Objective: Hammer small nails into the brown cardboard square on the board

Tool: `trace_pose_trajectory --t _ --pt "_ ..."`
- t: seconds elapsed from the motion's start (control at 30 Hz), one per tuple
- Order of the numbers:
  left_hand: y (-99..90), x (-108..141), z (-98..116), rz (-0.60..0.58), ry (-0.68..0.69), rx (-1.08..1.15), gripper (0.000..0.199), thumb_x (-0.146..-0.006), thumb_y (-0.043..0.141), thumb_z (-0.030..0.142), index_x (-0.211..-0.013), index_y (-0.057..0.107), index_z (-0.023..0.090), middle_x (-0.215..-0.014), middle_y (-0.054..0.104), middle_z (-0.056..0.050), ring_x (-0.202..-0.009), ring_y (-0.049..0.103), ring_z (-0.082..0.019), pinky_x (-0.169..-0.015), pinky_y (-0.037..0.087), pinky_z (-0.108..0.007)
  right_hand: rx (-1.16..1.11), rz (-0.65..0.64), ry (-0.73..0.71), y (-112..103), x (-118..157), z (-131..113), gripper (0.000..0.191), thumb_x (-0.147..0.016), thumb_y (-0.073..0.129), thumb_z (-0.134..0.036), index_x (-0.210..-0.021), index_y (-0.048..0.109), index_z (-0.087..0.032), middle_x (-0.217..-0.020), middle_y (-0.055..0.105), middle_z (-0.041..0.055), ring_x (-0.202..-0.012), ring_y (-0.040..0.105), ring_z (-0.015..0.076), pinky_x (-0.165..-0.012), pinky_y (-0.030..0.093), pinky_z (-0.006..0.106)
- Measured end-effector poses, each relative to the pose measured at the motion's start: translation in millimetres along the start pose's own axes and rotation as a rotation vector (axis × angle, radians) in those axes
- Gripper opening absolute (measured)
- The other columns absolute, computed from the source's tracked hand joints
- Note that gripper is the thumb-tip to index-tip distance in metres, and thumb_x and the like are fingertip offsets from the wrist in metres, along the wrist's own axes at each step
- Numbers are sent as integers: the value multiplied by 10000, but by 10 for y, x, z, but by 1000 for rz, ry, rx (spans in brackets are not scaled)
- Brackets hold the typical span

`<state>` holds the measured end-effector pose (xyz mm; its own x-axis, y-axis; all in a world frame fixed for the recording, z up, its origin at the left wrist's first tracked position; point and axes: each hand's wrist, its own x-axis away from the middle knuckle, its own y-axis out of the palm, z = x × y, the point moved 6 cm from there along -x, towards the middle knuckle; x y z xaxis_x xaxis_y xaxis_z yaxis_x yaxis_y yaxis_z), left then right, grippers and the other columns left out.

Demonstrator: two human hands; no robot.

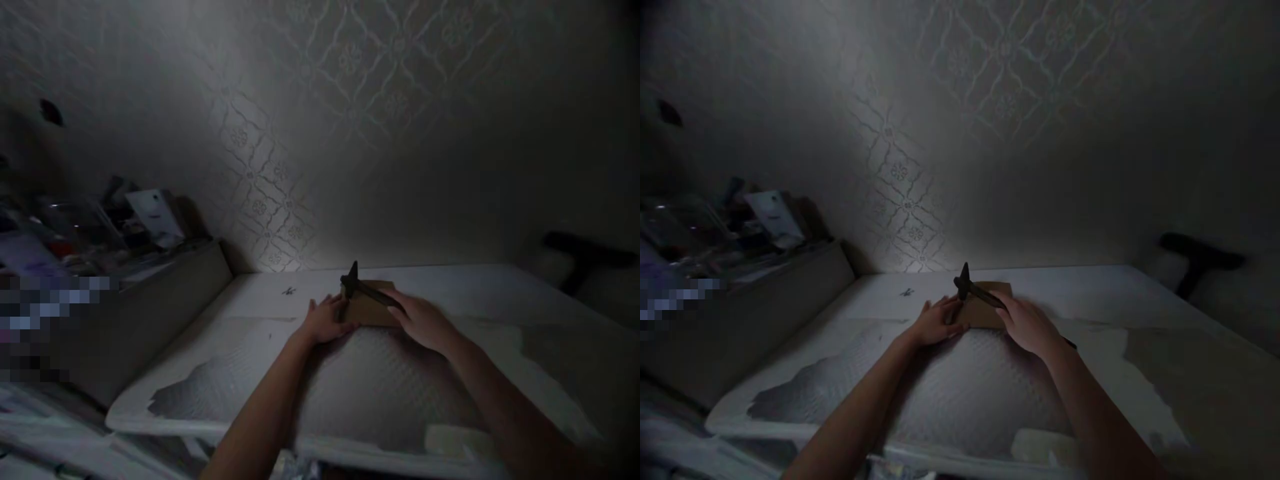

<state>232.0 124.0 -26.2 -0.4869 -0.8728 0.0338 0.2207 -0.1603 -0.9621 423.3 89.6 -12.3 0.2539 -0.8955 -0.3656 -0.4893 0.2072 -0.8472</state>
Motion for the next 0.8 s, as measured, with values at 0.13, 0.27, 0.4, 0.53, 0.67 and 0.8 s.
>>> trace_pose_trajectory --t 0.13,0.27,0.4,0.53,0.67,0.8 --pt "-5 0 1 11 6 -4 731 -764 441 675 -1380 324 299 -1489 262 -51 -1366 193 -325 -1052 94 -639 8 -9 25 1 0 7 431 -895 366 -257 -1322 424 -264 -1182 612 66 -1017 599 244 -838 467 373" --pt "-4 3 10 3 11 -22 729 -767 431 675 -1377 325 290 -1488 265 -50 -1364 196 -328 -1042 96 -656 3 2 7 -4 0 -11 429 -889 382 -241 -1314 431 -261 -1211 596 62 -1030 591 245 -840 464 370" --pt "-2 3 6 9 8 -29 740 -767 414 690 -1383 311 292 -1481 280 -62 -1364 198 -326 -1045 108 -648 5 16 -1 -6 1 -7 431 -887 391 -239 -1315 428 -272 -1185 612 51 -1021 595 236 -832 466 354" --pt "10 -5 -12 11 8 -28 753 -765 408 700 -1385 315 282 -1485 270 -66 -1361 206 -330 -1045 104 -650 16 14 -3 -4 3 -4 423 -886 391 -246 -1304 442 -274 -1138 635 54 -989 609 241 -823 468 365" --pt "14 -11 -13 10 17 -20 743 -770 414 692 -1385 311 287 -1483 276 -58 -1364 198 -324 -1040 94 -661 1 14 9 -7 2 -3 423 -891 377 -252 -1309 438 -264 -1136 634 63 -998 604 245 -828 466 370" --pt "9 -9 -2 10 24 -28 748 -773 408 692 -1380 323 264 -1479 282 -74 -1361 204 -331 -1029 101 -674 2 2 9 0 1 -7 427 -884 387 -248 -1307 438 -270 -1167 620 60 -1018 596 244 -840 461 368"
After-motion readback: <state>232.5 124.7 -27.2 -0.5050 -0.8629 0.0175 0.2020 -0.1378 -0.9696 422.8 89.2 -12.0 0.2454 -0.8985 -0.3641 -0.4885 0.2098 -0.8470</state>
